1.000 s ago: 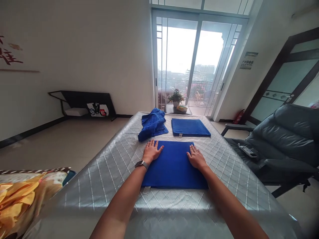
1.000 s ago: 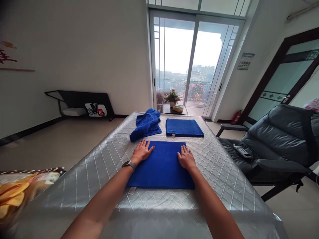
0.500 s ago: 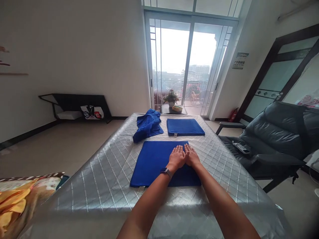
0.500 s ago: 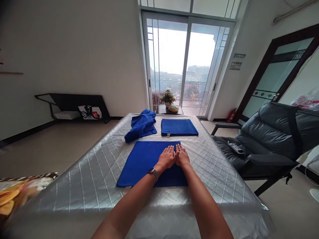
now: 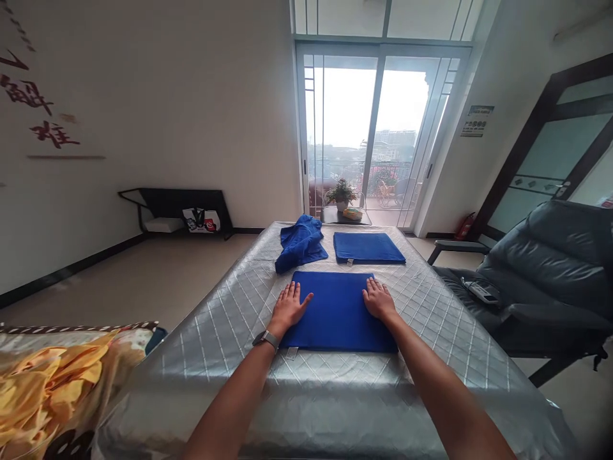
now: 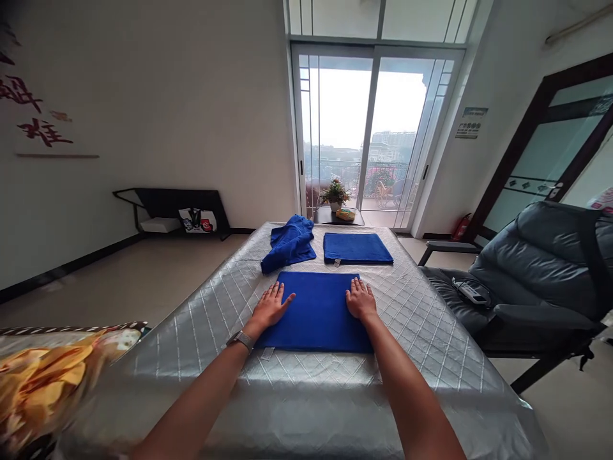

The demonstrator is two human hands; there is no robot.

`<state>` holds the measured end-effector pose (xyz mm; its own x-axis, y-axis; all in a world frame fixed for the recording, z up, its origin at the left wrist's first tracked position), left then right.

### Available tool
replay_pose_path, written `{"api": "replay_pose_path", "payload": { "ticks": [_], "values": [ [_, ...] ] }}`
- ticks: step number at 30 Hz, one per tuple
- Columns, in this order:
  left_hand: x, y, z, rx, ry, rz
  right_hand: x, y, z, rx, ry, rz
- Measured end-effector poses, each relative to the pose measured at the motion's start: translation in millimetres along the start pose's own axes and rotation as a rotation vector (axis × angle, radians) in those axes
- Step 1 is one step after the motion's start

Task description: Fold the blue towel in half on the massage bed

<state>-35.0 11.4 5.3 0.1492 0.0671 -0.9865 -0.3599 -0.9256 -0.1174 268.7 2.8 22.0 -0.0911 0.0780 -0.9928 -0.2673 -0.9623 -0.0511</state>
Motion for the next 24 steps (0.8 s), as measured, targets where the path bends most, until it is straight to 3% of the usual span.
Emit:
{"api": "replay_pose_path", "payload": {
  "ticks": [4, 10, 12, 14, 20, 22, 24],
  "values": [
    [1.0, 0.3, -3.7, 0.002, -0.007, -0.039, -14.8, 25.9, -0.2, -0.004, -0.013, -0.117],
    [-6.5, -4.1, -4.4, -0.02, -0.099, -0.016, 7.1, 66.7, -11.7, -0.029, -0.024, 0.061],
    [-13.6, -6.3, -15.8, -0.05, -0.129, -0.034, 11.9, 71.2, -14.5, -0.021, -0.021, 0.074],
    [-17.0, -8.5, -46.0, 0.0, -0.111, -0.06, 13.5, 72.0, -15.3, -0.017, -0.022, 0.071],
    [4.8, 2.9, -187.3, 0.451, 0.088, -0.028, 11.6, 71.3, -14.9, -0.047, 0.006, 0.034],
    [10.1, 10.1, -207.2, 0.496, 0.121, -0.015, 11.3, 72.2, -14.8, -0.063, 0.015, 0.027],
    [11.5, 16.8, -205.2, 0.483, 0.132, 0.012, 10.6, 73.0, -14.8, -0.063, 0.011, 0.024]
  ]
}}
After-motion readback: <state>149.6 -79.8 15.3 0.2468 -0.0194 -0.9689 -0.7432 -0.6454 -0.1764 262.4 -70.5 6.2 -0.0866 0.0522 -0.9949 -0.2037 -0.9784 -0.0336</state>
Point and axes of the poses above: each hand's wrist, its own y-axis away from the middle knuckle, its own x-axis out of the palm, z = x × y, the point moved 7 cm from there along -y, towards the middle knuckle, and after that the axes turned 14 degrees about x, right-handed, at the moved point
